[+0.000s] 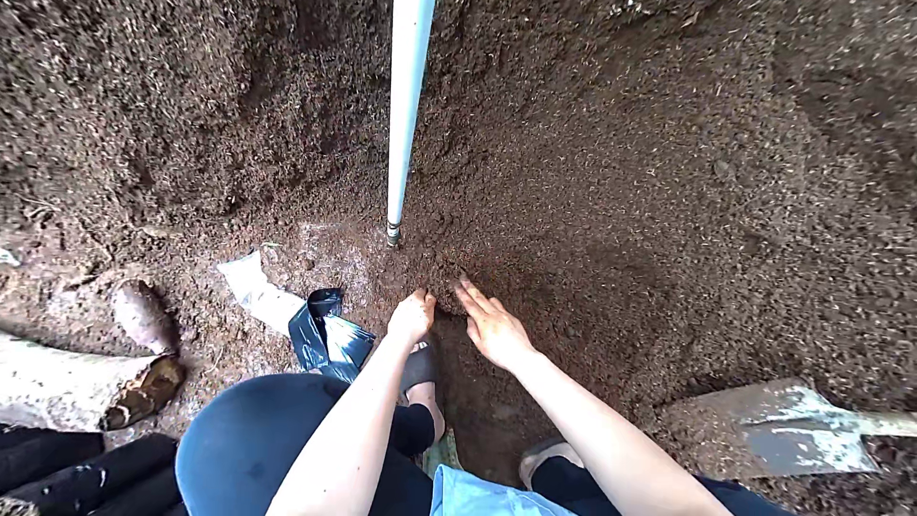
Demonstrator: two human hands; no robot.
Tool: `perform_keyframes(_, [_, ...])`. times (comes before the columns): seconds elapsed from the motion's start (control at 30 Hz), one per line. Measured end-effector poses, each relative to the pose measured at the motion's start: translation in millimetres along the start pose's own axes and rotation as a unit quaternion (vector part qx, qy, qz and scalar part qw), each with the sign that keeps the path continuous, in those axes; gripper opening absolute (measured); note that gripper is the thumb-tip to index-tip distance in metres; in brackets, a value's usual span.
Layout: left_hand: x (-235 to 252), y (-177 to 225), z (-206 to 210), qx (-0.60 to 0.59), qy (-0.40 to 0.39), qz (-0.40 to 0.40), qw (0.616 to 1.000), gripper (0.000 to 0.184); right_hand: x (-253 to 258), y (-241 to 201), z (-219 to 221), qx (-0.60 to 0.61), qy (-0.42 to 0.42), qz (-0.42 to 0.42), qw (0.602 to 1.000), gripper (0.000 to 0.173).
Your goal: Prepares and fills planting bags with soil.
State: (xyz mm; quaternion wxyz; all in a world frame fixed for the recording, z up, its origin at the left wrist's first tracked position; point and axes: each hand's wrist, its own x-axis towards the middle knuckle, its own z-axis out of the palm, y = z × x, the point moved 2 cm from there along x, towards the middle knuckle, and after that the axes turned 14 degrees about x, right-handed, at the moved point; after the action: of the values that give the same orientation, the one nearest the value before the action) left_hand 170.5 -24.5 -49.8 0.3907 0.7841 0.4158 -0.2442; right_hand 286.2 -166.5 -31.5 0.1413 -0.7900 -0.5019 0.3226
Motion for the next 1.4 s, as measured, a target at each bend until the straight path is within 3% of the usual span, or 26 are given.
perform_keyframes(0.17, [-6.1, 1.9, 1.8, 0.056, 0.031, 0.010, 0.998, 0.044, 12.4, -18.3, 11.9, -0.047, -0.088, 0.056, 0.993, 0.056])
perform_keyframes(0.3, [2.8, -8.6, 4.0, -0.053, 0.069, -0.002, 0.996, 0.042, 24.3, -18.0, -22.6, 0.019, -0.140, 0.049, 0.989, 0.051])
perform_keyframes(0.37, [11.3, -11.8, 0.7, -0.183, 0.033, -0.047, 0.982, 0.053, 34.8, -2.1, -45.7, 0.152, -0.080, 0.020, 0.985, 0.040])
perform_keyframes(0.4, [15.7, -14.3, -0.3, -0.228, -0.010, -0.078, 0.971, 0.067, 40.9, 6.9, -50.1, 0.217, -0.033, 0.020, 0.975, 0.035])
perform_keyframes(0.43, [19.0, -16.1, -0.1, -0.243, -0.055, -0.101, 0.963, 0.081, 47.6, 16.0, -49.8, 0.261, -0.014, 0.041, 0.964, 0.039])
perform_keyframes(0.47, [20.7, -15.8, 1.5, -0.241, -0.091, -0.110, 0.960, 0.088, 54.5, 23.9, -46.8, 0.294, -0.031, 0.085, 0.952, 0.053])
perform_keyframes(0.5, [20.2, -12.7, 2.4, -0.236, -0.116, -0.107, 0.959, 0.090, 60.5, 30.0, -41.3, 0.313, -0.074, 0.135, 0.937, 0.070])
perform_keyframes(0.57, [19.2, -4.1, 0.3, -0.229, -0.130, -0.076, 0.962, 0.084, 69.4, 35.5, -31.2, 0.334, -0.158, 0.210, 0.905, 0.083])
perform_keyframes(0.63, [18.2, 1.4, -2.2, -0.221, -0.103, -0.054, 0.968, 0.074, 74.2, 32.4, -25.4, 0.316, -0.172, 0.224, 0.906, 0.084])
perform_keyframes(0.77, [15.1, 10.1, -0.9, -0.164, -0.015, -0.067, 0.984, 0.062, 79.9, 22.6, -21.3, 0.203, -0.154, 0.194, 0.947, 0.081])
perform_keyframes(0.83, [18.1, 13.2, 3.2, -0.123, 0.034, -0.068, 0.989, 0.060, 83.2, 24.5, -28.5, 0.164, -0.174, 0.175, 0.955, 0.078])
perform_keyframes(0.9, [15.6, 11.6, 4.8, -0.154, 0.058, -0.081, 0.983, 0.061, 87.2, 24.1, -50.0, 0.172, -0.213, 0.172, 0.946, 0.079])
perform_keyframes(0.97, [2.7, 10.5, 14.7, -0.332, 0.044, -0.136, 0.932, 0.061, 95.2, 21.7, -67.9, 0.247, -0.229, 0.201, 0.920, 0.085])
perform_keyframes(1.03, [-14.7, 16.0, 27.4, -0.472, -0.041, -0.185, 0.861, 0.072, 109.6, 14.5, -72.1, 0.296, -0.236, 0.218, 0.899, 0.085])
perform_keyframes(1.1, [-25.7, 28.4, 38.9, -0.560, -0.103, -0.168, 0.805, 0.074, 122.3, 0.6, -67.6, 0.284, -0.235, 0.228, 0.901, 0.084])
perform_keyframes(1.2, [-15.1, 40.7, 47.6, -0.676, -0.028, -0.128, 0.725, 0.057, 130.2, -4.2, -60.5, 0.226, -0.250, 0.249, 0.908, 0.085])
perform_keyframes(1.4, [-6.1, 60.4, 43.1, -0.681, 0.076, -0.206, 0.698, 0.041, 128.4, 13.5, -32.7, 0.098, -0.239, 0.093, 0.962, 0.068])
